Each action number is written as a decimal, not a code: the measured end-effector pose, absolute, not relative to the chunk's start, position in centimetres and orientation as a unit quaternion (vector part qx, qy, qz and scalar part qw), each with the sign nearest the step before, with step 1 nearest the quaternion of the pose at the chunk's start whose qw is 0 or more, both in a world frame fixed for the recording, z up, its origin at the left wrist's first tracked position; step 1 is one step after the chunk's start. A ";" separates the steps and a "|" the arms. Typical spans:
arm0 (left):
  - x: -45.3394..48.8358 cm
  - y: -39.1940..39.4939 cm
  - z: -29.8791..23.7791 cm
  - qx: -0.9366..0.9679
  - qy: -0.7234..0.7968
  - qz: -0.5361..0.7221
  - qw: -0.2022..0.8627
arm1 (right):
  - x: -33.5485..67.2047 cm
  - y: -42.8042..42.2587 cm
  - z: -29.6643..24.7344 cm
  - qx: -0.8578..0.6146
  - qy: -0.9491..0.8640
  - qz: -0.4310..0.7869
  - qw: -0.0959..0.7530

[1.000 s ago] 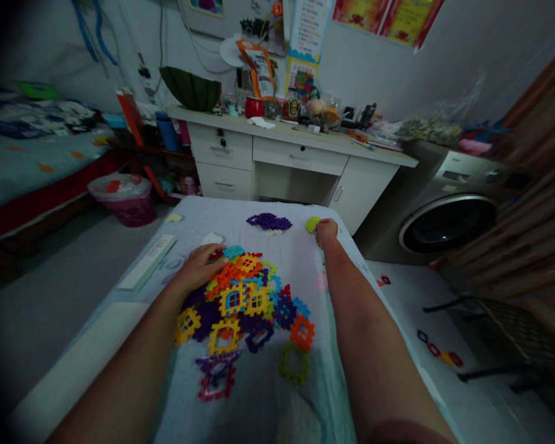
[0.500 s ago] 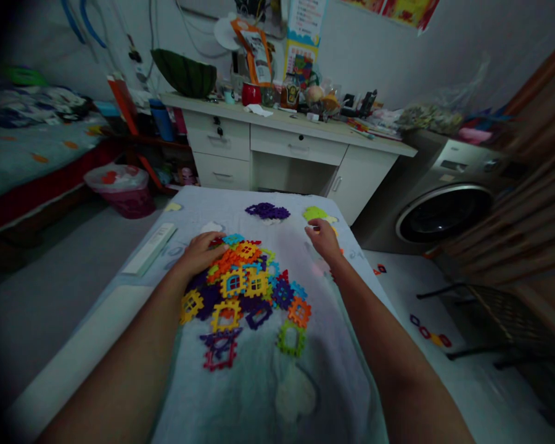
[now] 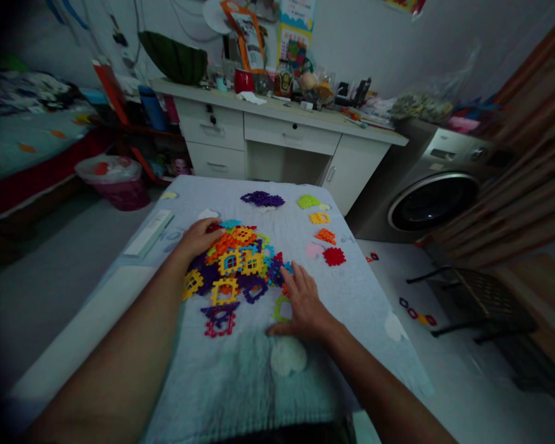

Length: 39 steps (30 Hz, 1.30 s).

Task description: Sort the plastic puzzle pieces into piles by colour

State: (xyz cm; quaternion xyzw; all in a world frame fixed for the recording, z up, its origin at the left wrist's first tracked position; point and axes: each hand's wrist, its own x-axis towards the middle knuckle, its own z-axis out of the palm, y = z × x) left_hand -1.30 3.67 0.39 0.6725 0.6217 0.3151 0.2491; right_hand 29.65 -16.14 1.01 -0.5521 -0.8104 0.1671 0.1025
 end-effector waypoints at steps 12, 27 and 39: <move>-1.3 3.7 0.5 0.683 0.624 0.300 0.233 | 27.8 -10.2 1.2 -0.485 -0.844 0.111 0.201; -1.0 3.3 1.3 0.653 0.561 0.384 0.334 | 25.7 -3.9 4.0 -0.478 -0.814 0.176 0.280; -1.2 3.8 1.1 0.550 0.518 0.500 0.424 | 17.0 -11.6 6.8 -0.360 -0.922 0.079 0.115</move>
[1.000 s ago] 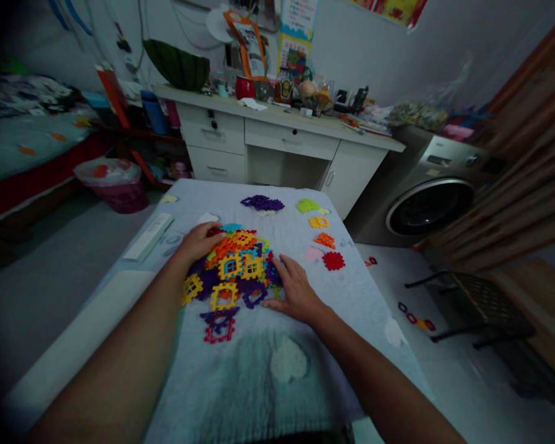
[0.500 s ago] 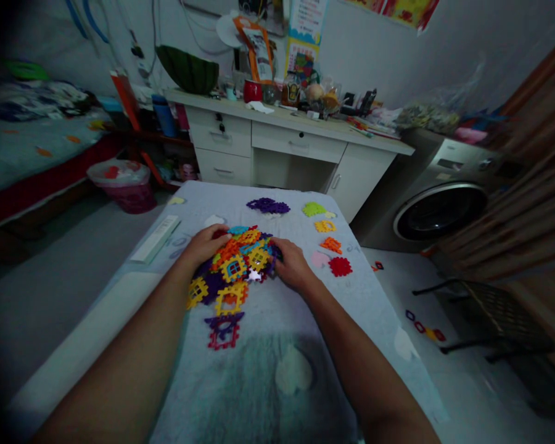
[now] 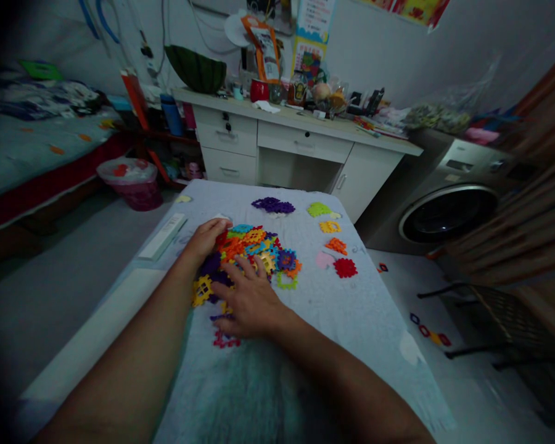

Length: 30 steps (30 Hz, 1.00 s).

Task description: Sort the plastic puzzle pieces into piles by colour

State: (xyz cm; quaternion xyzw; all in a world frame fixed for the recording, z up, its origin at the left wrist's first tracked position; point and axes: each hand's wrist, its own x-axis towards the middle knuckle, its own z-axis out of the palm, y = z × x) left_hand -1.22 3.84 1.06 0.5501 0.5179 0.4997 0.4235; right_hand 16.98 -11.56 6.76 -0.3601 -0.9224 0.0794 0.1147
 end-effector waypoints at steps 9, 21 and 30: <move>-1.3 3.8 1.0 0.527 0.500 0.504 0.466 | 16.8 -11.2 4.2 -0.365 -0.925 0.042 0.095; -1.4 3.8 0.9 0.492 0.479 0.534 0.492 | 18.7 -7.3 5.8 -0.439 -0.883 0.022 0.166; -1.9 4.1 1.1 0.449 0.477 0.562 0.505 | 13.8 -7.0 6.3 -0.350 -0.924 0.053 0.141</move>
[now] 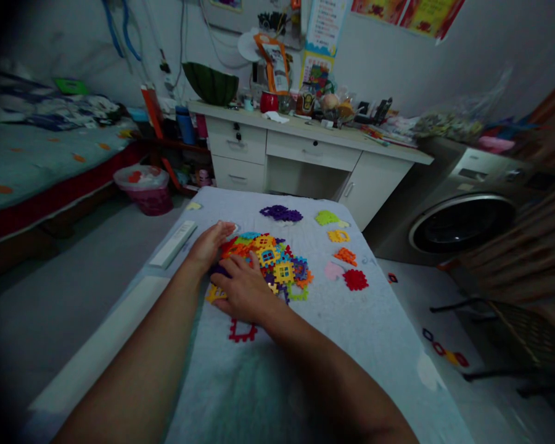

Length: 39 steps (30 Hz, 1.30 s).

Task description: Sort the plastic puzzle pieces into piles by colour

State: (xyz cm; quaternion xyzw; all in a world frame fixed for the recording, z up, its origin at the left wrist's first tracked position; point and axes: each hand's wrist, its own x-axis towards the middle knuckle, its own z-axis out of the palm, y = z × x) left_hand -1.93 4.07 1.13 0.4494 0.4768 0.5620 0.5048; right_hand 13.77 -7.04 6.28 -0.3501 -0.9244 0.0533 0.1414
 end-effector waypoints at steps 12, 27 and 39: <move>-1.8 4.1 0.9 0.435 0.476 0.557 0.524 | 16.8 -2.4 9.3 -0.414 -0.893 0.125 0.127; -1.8 4.4 0.2 0.460 0.467 0.565 0.502 | 15.8 5.5 6.5 -0.517 -0.849 0.105 0.039; -1.1 3.5 1.2 0.486 0.489 0.543 0.480 | 19.3 3.5 9.2 -0.437 -0.848 0.166 0.248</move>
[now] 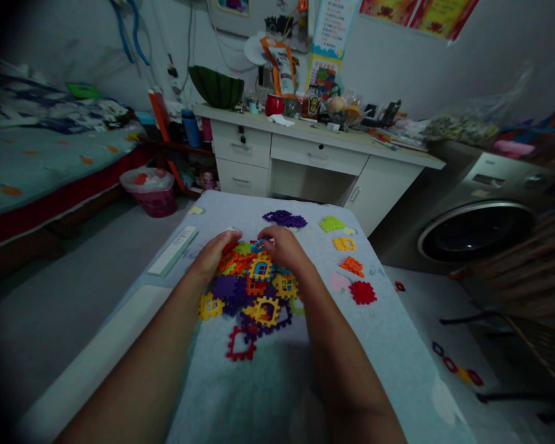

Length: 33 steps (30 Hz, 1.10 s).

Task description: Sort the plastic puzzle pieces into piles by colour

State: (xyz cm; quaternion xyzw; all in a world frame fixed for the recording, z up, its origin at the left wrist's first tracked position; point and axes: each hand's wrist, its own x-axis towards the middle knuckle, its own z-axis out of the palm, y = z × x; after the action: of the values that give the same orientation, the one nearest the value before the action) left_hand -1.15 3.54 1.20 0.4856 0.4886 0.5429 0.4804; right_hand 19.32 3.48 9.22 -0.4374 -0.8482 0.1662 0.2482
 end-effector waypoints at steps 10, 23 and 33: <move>-0.8 3.5 1.0 0.511 0.488 0.541 0.456 | 19.9 1.3 10.4 -0.299 -0.889 0.299 0.176; -0.6 3.1 1.5 0.502 0.490 0.538 0.467 | 20.5 1.5 9.0 -0.375 -0.898 0.226 0.057; -0.7 3.8 0.6 0.515 0.480 0.535 0.467 | 20.3 1.1 10.1 -0.346 -0.876 0.333 0.038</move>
State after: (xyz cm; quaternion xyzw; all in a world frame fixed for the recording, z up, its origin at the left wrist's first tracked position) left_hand -0.67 3.84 0.56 0.5154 0.4801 0.5347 0.4669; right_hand 20.32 1.05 10.14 -0.3456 -0.8764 0.3332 0.0379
